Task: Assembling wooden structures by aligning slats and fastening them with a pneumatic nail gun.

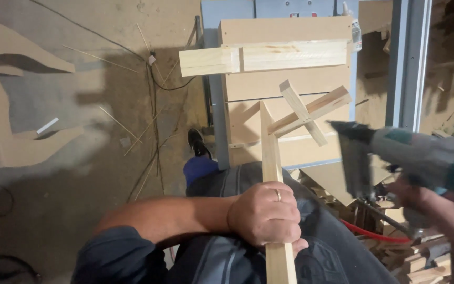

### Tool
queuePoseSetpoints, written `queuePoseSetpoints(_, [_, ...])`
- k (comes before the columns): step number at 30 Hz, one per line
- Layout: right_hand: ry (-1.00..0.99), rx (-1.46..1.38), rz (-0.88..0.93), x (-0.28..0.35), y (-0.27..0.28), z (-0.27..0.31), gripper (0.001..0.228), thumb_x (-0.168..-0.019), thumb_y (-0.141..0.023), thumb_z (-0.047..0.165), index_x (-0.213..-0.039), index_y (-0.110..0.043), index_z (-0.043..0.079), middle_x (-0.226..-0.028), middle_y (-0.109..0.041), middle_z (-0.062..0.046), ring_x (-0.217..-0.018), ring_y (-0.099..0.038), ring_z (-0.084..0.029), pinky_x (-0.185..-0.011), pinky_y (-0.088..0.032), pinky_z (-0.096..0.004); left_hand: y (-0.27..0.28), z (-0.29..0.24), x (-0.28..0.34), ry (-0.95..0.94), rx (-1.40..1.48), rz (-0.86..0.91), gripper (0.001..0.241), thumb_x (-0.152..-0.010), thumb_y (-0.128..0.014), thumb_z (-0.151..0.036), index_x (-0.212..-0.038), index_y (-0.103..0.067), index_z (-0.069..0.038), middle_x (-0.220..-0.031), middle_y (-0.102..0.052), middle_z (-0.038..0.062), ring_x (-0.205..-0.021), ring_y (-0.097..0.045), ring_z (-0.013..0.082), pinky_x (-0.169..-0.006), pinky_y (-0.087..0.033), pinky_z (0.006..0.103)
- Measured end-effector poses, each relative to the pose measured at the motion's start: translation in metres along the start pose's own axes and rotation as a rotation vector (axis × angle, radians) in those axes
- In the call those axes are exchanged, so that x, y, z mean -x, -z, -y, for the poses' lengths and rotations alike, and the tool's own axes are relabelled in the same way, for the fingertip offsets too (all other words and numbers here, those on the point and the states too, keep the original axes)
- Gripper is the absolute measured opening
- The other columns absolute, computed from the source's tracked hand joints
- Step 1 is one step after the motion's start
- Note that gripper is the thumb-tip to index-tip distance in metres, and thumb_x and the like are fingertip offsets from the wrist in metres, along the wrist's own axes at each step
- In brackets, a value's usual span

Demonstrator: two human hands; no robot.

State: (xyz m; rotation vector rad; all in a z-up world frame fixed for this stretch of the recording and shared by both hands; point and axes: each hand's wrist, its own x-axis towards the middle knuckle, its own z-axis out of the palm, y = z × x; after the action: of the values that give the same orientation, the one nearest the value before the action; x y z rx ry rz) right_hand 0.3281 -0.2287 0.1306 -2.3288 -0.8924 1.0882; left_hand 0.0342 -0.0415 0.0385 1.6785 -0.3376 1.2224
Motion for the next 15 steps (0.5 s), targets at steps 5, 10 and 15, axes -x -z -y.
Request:
queuePoseSetpoints(5, [-0.2, -0.187, -0.26, -0.009, -0.008, -0.026, 0.018, -0.1, -0.065, 0.018, -0.102, -0.06, 0.0, -0.073, -0.055, -0.012, -0.051, -0.046, -0.018, -0.038, -0.033, -0.03, -0.005, -0.002, -0.001, 0.013, 0.019, -0.039, 0.025, -0.096, -0.068, -0.012, -0.076, -0.057, -0.003, -0.071, -0.054, 0.011, -0.059, -0.054, 0.0255, -0.058, -0.049, 0.0393])
queuePoseSetpoints(10, [-0.313, 0.231, -0.283, -0.06, -0.037, 0.009, 0.027, -0.092, -0.061, 0.003, -0.118, -0.058, 0.0, -0.088, -0.059, -0.018, -0.07, -0.058, -0.031, -0.056, -0.049, -0.043, -0.01, -0.003, -0.004, 0.015, 0.006, -0.037, 0.029, -0.097, -0.065, -0.014, -0.072, -0.055, -0.003, -0.069, -0.053, 0.011, -0.057, -0.055, 0.0247, -0.057, -0.048, 0.0383])
queuePoseSetpoints(15, [0.199, 0.867, -0.302, -0.117, -0.091, -0.065, 0.034, -0.107, -0.067, 0.036, -0.123, -0.066, 0.006, -0.074, -0.069, -0.003, -0.056, -0.065, -0.019, -0.045, -0.054, -0.032, -0.007, -0.008, -0.013, 0.008, -0.005, -0.001, 0.027, -0.099, -0.062, -0.015, -0.075, -0.055, -0.003, -0.07, -0.053, 0.011, -0.058, -0.054, 0.0257, -0.057, -0.046, 0.038])
